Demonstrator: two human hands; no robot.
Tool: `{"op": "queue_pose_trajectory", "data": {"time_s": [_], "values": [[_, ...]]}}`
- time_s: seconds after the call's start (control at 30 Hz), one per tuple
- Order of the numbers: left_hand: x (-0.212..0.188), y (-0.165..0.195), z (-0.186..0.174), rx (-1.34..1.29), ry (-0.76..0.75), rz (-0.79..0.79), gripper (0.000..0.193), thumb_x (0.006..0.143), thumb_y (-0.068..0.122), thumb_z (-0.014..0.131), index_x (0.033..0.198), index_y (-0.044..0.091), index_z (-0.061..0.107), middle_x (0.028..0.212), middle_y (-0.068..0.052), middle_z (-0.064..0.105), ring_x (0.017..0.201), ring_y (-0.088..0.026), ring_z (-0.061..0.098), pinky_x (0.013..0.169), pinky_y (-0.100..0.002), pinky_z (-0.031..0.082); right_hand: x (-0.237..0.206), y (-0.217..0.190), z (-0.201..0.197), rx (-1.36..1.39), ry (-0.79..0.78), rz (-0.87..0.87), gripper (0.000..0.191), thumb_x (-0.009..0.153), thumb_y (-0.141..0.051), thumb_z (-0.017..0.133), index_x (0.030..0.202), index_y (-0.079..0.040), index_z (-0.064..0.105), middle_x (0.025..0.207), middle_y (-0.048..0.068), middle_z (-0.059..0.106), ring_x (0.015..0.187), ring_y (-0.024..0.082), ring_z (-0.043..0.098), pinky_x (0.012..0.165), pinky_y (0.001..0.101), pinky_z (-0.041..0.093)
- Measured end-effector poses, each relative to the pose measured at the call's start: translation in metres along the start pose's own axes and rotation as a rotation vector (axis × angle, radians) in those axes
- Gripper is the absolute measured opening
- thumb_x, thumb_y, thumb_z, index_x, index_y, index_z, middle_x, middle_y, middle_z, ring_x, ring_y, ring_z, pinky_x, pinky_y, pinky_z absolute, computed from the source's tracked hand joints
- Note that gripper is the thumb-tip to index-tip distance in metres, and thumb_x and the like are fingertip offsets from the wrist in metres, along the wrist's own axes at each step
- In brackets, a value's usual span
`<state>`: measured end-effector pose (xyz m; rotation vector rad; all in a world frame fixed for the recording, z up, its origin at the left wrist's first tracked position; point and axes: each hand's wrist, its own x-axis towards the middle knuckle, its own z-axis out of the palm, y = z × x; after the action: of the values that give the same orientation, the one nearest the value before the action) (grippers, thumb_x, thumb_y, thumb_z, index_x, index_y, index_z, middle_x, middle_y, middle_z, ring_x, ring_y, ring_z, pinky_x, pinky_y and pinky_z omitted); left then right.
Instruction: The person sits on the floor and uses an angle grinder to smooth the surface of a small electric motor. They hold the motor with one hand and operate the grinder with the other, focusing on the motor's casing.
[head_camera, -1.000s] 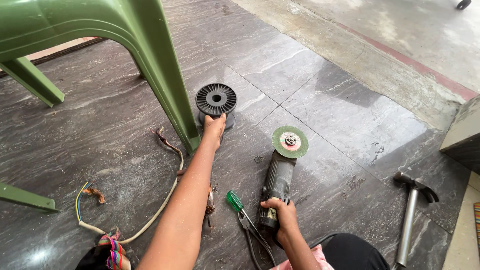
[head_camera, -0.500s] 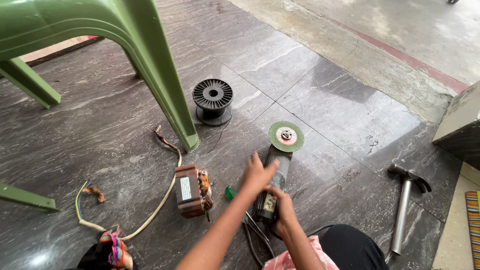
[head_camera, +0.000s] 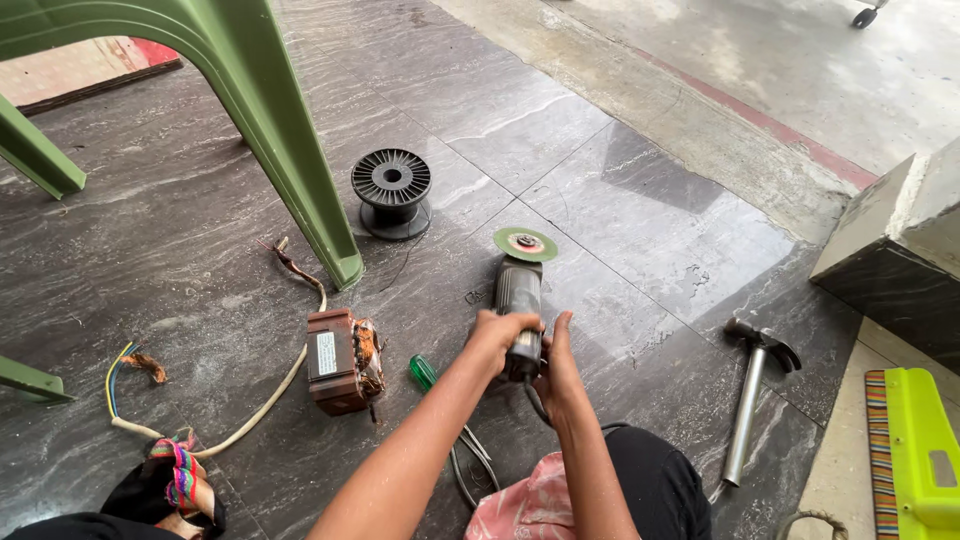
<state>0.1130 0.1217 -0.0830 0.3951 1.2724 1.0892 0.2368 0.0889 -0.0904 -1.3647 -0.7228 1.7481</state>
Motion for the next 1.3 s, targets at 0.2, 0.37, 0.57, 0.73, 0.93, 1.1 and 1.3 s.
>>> {"op": "queue_pose_trajectory", "data": {"time_s": [0.2,0.37,0.57,0.73,0.93,1.1,1.3], "values": [[-0.047,0.021,0.034,-0.083,0.106,0.148,0.063,0.061,0.009,0.088,0.11,-0.002,0.05,0.093,-0.016,0.068,0.07,-0.025,0.07,0.056,-0.044,0.059,-0.047,-0.043,-0.016,0.078,-0.064,-0.105,0.108,0.09,-0.09,0.033,0.124,0.007,0.068,0.106,0.015,0.069,0.089,0.02,0.063,0.072,0.0318,0.046],[-0.136,0.072,0.084,-0.072,-0.046,0.324,0.071,0.061,0.018,0.088,0.12,0.005,0.049,0.099,-0.014,0.068,0.076,-0.023,0.07,0.061,-0.039,0.061,-0.117,-0.098,-0.026,0.324,-0.109,-0.439,0.108,0.088,-0.084,0.037,0.136,0.01,0.059,0.129,0.016,0.066,0.119,0.024,0.062,0.107,0.0376,0.047],[-0.235,0.12,0.127,-0.192,-0.457,0.394,0.079,0.061,0.023,0.087,0.127,0.005,0.048,0.1,-0.01,0.064,0.078,-0.019,0.07,0.065,-0.034,0.062,-0.196,-0.197,-0.061,0.241,-0.115,-0.54,0.098,0.092,-0.081,0.04,0.137,0.005,0.054,0.13,0.017,0.066,0.119,0.026,0.066,0.107,0.043,0.051],[-0.273,0.102,0.103,-0.113,-0.489,0.458,0.088,0.058,0.024,0.088,0.134,0.004,0.048,0.108,-0.013,0.067,0.088,-0.02,0.071,0.077,-0.035,0.061,-0.2,-0.186,-0.05,0.123,0.045,-0.509,0.081,0.094,-0.072,0.057,0.138,-0.004,0.059,0.118,0.014,0.066,0.097,0.024,0.066,0.083,0.0383,0.058],[-0.253,0.055,0.015,0.464,0.008,0.541,0.092,0.049,0.037,0.092,0.129,0.016,0.054,0.106,-0.013,0.077,0.094,-0.026,0.076,0.083,-0.038,0.058,-0.161,-0.107,0.017,0.331,-0.477,-0.185,0.067,0.086,-0.04,0.069,0.131,0.009,0.059,0.127,0.022,0.071,0.104,0.03,0.073,0.095,0.0423,0.059],[-0.235,0.028,-0.059,0.631,0.251,0.484,0.091,0.05,0.042,0.09,0.13,0.018,0.052,0.106,-0.014,0.076,0.096,-0.032,0.076,0.083,-0.043,0.058,-0.127,-0.041,0.077,0.452,-0.71,0.001,0.066,0.09,-0.033,0.07,0.137,0.012,0.055,0.133,0.025,0.062,0.112,0.034,0.069,0.103,0.0457,0.057],[-0.221,0.013,-0.09,0.764,0.332,0.426,0.095,0.049,0.043,0.087,0.134,0.021,0.05,0.105,-0.016,0.077,0.097,-0.035,0.075,0.084,-0.045,0.058,-0.115,-0.002,0.099,0.563,-0.821,0.024,0.07,0.085,-0.032,0.073,0.137,0.01,0.052,0.146,0.026,0.057,0.132,0.036,0.058,0.115,0.0491,0.045]]}}
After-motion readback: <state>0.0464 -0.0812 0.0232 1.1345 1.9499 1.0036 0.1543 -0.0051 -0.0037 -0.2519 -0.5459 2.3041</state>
